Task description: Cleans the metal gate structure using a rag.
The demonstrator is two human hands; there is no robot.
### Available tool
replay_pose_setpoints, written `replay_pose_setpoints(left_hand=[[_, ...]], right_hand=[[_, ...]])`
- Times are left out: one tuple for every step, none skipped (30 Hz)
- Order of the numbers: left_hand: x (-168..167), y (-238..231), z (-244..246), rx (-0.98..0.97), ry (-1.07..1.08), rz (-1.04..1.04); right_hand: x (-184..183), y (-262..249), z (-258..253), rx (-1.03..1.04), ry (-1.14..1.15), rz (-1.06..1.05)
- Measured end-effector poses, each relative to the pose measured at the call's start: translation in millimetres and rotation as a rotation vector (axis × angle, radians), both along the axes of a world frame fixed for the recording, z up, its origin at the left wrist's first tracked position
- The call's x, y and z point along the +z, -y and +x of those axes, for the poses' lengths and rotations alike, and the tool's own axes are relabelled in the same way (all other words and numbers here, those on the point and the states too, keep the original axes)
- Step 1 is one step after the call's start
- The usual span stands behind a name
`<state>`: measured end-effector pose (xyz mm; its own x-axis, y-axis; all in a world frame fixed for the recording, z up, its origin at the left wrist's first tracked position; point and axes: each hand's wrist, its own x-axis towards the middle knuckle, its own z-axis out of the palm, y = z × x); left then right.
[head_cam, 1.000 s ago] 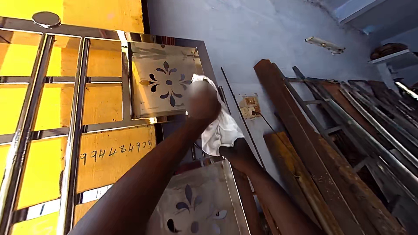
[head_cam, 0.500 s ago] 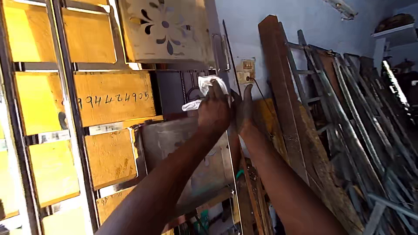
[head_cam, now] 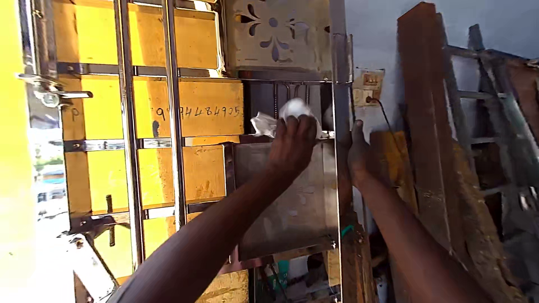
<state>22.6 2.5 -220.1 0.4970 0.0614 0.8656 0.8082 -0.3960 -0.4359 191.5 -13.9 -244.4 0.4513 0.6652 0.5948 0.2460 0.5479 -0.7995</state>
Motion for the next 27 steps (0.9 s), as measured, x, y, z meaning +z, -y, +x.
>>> replay_pose_setpoints(left_hand=[[6,2,-14,0.0,-0.031,-0.036],[12,7,-30,0.005,-0.058,-0.108],[16,14,-46,0.014,-0.067,-0.185],[21,21,-64,0.044,-0.064,-0.266],[27,28,-85,0.1,-0.049,-0.357],[34,36,-107,0.165,-0.02,-0.436],[39,44,-129,0.233,0.027,-0.505],[41,49,-147,0.286,0.077,-0.527],[40,51,-160,0.328,0.11,-0.494],[38,50,-164,0.365,0.131,-0.437],[36,48,-158,0.39,0.174,-0.428],[35,49,-145,0.4,0.224,-0.484],[34,48,-128,0.389,0.241,-0.523],[31,44,-112,0.358,0.22,-0.51],[28,39,-95,0.311,0.195,-0.469],[23,33,-78,0.246,0.172,-0.395],[19,28,-61,0.175,0.142,-0.312],[16,24,-45,0.123,0.115,-0.27],[14,23,-32,0.089,0.094,-0.267],[13,24,-24,0.052,0.079,-0.274],[13,24,-22,0.025,0.055,-0.28],[14,22,-27,0.005,0.033,-0.284],[14,21,-41,0.004,0.001,-0.27],[16,23,-59,0.038,-0.031,-0.261],[18,26,-80,0.079,-0.04,-0.258],[20,31,-100,0.122,-0.011,-0.283],[23,37,-118,0.164,0.064,-0.339]], right_hand=[[2,3,-1,-0.021,0.02,-0.018],[3,4,-3,-0.069,0.041,-0.03],[3,6,-4,-0.106,0.069,-0.035],[4,9,-6,-0.129,0.091,-0.03],[4,6,-6,-0.16,0.106,-0.03],[4,4,-5,-0.159,0.104,-0.035],[4,1,-3,-0.146,0.099,-0.044],[4,0,-2,-0.12,0.082,-0.049],[4,-4,-2,-0.105,0.057,-0.04],[4,-8,-2,-0.109,0.041,-0.038],[5,-8,-2,-0.091,0.034,-0.044],[5,-6,-1,-0.076,0.042,-0.05],[6,-5,-1,-0.078,0.053,-0.054],[6,-5,-1,-0.087,0.059,-0.056],[5,-6,0,-0.099,0.071,-0.053],[4,-8,3,-0.093,0.076,-0.05],[3,-10,5,-0.089,0.074,-0.038],[1,-11,6,-0.081,0.061,-0.017],[-1,-13,8,-0.068,0.055,-0.001],[-2,-14,9,-0.079,0.063,0.022],[-3,-15,9,-0.105,0.088,0.05],[-3,-12,8,-0.126,0.1,0.064],[-2,-11,6,-0.13,0.106,0.068],[-2,-14,6,-0.116,0.103,0.086],[-3,-16,6,-0.091,0.097,0.11],[-4,-15,9,-0.068,0.103,0.126],[-4,-15,10,-0.073,0.11,0.122]])
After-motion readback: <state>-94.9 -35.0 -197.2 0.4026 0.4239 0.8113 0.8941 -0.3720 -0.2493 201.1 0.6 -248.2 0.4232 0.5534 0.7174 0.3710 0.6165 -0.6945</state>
